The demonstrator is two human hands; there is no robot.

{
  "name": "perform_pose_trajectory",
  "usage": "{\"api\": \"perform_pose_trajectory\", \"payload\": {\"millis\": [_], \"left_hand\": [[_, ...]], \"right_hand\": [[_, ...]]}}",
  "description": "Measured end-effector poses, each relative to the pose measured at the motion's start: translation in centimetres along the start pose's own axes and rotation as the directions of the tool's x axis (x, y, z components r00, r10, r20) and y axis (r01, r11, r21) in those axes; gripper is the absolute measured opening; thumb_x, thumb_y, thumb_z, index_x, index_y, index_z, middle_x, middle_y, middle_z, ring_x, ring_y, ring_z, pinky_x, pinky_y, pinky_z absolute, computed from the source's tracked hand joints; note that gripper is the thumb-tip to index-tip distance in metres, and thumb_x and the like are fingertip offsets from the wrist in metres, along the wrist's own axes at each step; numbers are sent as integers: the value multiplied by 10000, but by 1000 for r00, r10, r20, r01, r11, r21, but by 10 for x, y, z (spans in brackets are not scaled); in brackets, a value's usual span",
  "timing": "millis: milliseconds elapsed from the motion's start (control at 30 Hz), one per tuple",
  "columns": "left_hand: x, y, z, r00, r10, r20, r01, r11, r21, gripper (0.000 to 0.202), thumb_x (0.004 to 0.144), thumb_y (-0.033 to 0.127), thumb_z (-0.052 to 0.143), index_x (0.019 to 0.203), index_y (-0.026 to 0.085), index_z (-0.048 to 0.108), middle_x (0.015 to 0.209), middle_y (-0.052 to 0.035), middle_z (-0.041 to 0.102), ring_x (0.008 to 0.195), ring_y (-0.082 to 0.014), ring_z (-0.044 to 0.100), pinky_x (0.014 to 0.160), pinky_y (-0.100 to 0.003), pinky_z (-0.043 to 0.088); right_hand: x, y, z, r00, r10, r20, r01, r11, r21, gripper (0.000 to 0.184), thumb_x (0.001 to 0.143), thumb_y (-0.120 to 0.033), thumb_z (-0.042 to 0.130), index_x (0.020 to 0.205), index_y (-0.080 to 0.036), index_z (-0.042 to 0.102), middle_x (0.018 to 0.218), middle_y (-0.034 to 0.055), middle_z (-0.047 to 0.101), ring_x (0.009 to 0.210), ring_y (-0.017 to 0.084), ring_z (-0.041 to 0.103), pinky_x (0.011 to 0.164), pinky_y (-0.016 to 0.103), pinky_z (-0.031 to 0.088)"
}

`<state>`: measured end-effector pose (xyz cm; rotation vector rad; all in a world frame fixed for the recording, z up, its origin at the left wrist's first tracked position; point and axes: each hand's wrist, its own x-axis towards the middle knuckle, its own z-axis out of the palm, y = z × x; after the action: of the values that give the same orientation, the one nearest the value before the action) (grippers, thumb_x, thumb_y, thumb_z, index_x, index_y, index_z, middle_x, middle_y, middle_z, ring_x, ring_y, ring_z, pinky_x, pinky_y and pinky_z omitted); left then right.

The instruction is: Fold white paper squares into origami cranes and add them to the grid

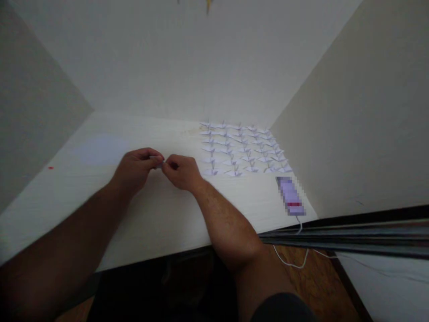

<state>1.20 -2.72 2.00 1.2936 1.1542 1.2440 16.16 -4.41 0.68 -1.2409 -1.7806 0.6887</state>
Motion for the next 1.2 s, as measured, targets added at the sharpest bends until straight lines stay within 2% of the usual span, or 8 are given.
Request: {"api": "perform_pose_trajectory", "payload": {"millis": [133, 200, 367, 500, 667, 767, 867, 1200], "left_hand": [[-2, 5, 1, 998, 36, -53, -31, 997, 77, 68, 656, 256, 756, 666, 213, 705, 588, 20, 601, 546, -102, 469, 529, -260, 369], [-3, 7, 0, 998, 53, -34, -50, 993, 103, 65, 676, 255, 765, 672, 231, 705, 596, 17, 600, 547, -111, 477, 521, -267, 388], [2, -2, -3, 995, 100, 0, -100, 994, 34, 93, 663, 266, 795, 680, 248, 705, 598, -4, 615, 578, -148, 533, 515, -283, 419], [6, -8, -2, 998, 60, -18, -60, 998, -7, 80, 645, 215, 791, 653, 236, 714, 584, -12, 613, 543, -143, 504, 506, -291, 387], [2, -1, 2, 998, 35, -44, -34, 999, 16, 82, 619, 224, 783, 640, 194, 710, 535, 3, 576, 506, -110, 442, 498, -267, 320], [2, 0, 2, 999, 38, -33, -39, 998, -44, 92, 604, 216, 760, 645, 167, 695, 560, 3, 593, 516, -95, 441, 514, -248, 326], [5, -3, -1, 999, 24, -29, -27, 995, -91, 102, 603, 216, 752, 658, 157, 689, 571, 4, 599, 506, -82, 429, 511, -241, 318], [5, 2, -7, 988, -146, 54, 155, 943, -295, 186, 554, 224, 811, 646, 122, 685, 640, -38, 623, 576, -103, 527, 529, -246, 360]], "right_hand": [[4, 3, 1, 1000, -17, 5, 17, 1000, -10, 277, 874, -404, 540, 736, -178, 620, 631, -35, 555, 608, 91, 477, 599, 227, 360], [5, 3, 0, 1000, -18, 14, 18, 1000, -19, 276, 880, -405, 534, 755, -177, 626, 647, -34, 556, 632, 94, 484, 618, 229, 364], [7, 2, -3, 999, -28, 41, 25, 998, 63, 304, 880, -423, 541, 721, -172, 602, 630, -38, 533, 640, 94, 476, 624, 228, 366], [8, 3, -4, 998, -27, 55, 22, 996, 89, 332, 869, -452, 554, 691, -173, 580, 599, -43, 516, 623, 94, 461, 608, 228, 358], [6, -4, -4, 999, -2, 41, -4, 990, 139, 311, 840, -414, 586, 643, -173, 581, 553, -44, 531, 572, 90, 459, 564, 224, 339], [3, -8, -4, 999, 47, 19, -50, 976, 211, 308, 818, -382, 609, 597, -170, 579, 520, -38, 550, 513, 81, 451, 534, 224, 339], [2, -7, -3, 996, 80, 27, -84, 967, 240, 262, 803, -353, 622, 628, -159, 638, 542, -16, 601, 500, 83, 471, 523, 225, 346], [0, -7, -9, 991, 68, 118, -93, 972, 216, 203, 802, -323, 605, 693, -160, 659, 562, -13, 628, 467, 75, 442, 496, 219, 339]]}}
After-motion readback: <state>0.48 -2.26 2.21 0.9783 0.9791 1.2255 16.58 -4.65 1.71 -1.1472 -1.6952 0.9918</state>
